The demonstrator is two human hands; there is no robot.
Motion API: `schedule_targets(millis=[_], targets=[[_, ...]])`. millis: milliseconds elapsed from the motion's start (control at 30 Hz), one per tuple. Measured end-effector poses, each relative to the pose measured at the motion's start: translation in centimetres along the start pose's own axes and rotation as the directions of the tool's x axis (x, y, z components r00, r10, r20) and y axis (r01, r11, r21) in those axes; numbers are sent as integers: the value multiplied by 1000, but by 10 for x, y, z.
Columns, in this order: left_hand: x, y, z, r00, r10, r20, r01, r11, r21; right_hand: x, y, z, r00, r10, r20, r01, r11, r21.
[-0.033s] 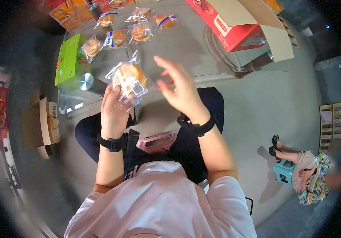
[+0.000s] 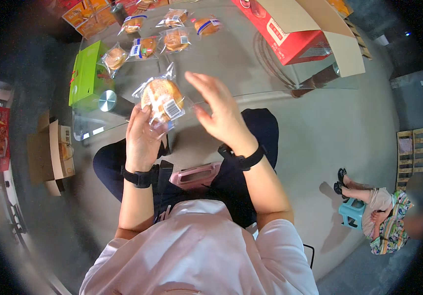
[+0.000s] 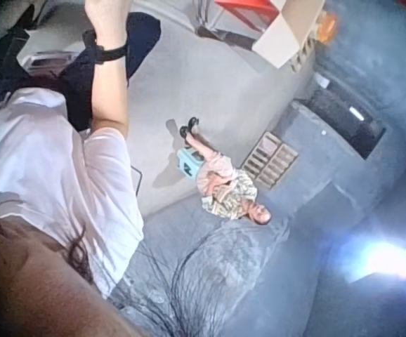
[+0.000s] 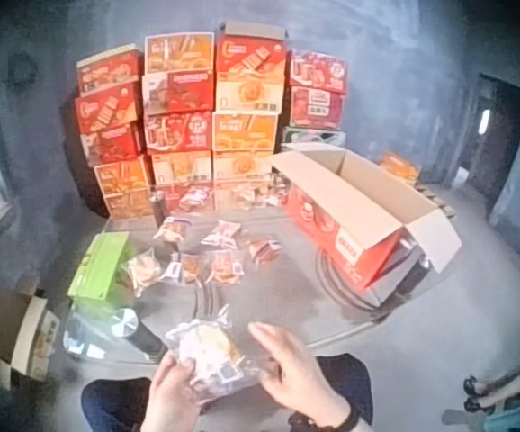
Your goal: The recorder picks up, examines, and organizes plastic-wrapped bread/pastry packets on a glass table.
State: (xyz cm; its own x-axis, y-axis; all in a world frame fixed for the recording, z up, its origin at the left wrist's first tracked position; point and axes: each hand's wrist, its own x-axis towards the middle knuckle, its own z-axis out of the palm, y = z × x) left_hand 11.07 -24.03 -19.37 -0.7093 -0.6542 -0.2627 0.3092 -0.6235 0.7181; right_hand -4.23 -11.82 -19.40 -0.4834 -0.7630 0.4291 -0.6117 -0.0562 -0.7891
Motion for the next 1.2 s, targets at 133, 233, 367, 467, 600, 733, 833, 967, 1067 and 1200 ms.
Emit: schedule_targets(millis=[133,233,367,467,600,733,833,967,1067,1200], targets=[[-1,0,-1,998,-65,22,63,994,84,-1,-3,14,987,-155,26,158,979,-132],[-2,-1,-5,995,-99,3,97,982,165,1,1,11,973,-221,71,229,961,-152],[0,-3,-3,988,-142,53,139,989,48,0,4,8,979,-189,77,195,978,-75],[0,3,-7,959,-227,167,231,973,-3,-10,8,8,982,189,5,-178,916,360],[4,-4,-17,1000,-1,24,-2,993,114,-15,14,7,945,326,17,-277,775,568],[2,-3,-5,963,269,22,-259,895,363,-19,5,7,926,375,45,-315,701,640],[-1,-6,18,955,253,153,-291,893,342,-22,4,8,921,387,50,-332,710,621],[3,-10,19,983,79,166,-118,963,241,-25,1,15,916,397,55,-343,706,620],[7,-17,15,993,102,59,-110,981,161,-27,-1,15,921,385,65,-350,740,574],[9,-20,14,997,71,-44,-68,995,70,-27,0,11,903,417,101,-391,704,593]])
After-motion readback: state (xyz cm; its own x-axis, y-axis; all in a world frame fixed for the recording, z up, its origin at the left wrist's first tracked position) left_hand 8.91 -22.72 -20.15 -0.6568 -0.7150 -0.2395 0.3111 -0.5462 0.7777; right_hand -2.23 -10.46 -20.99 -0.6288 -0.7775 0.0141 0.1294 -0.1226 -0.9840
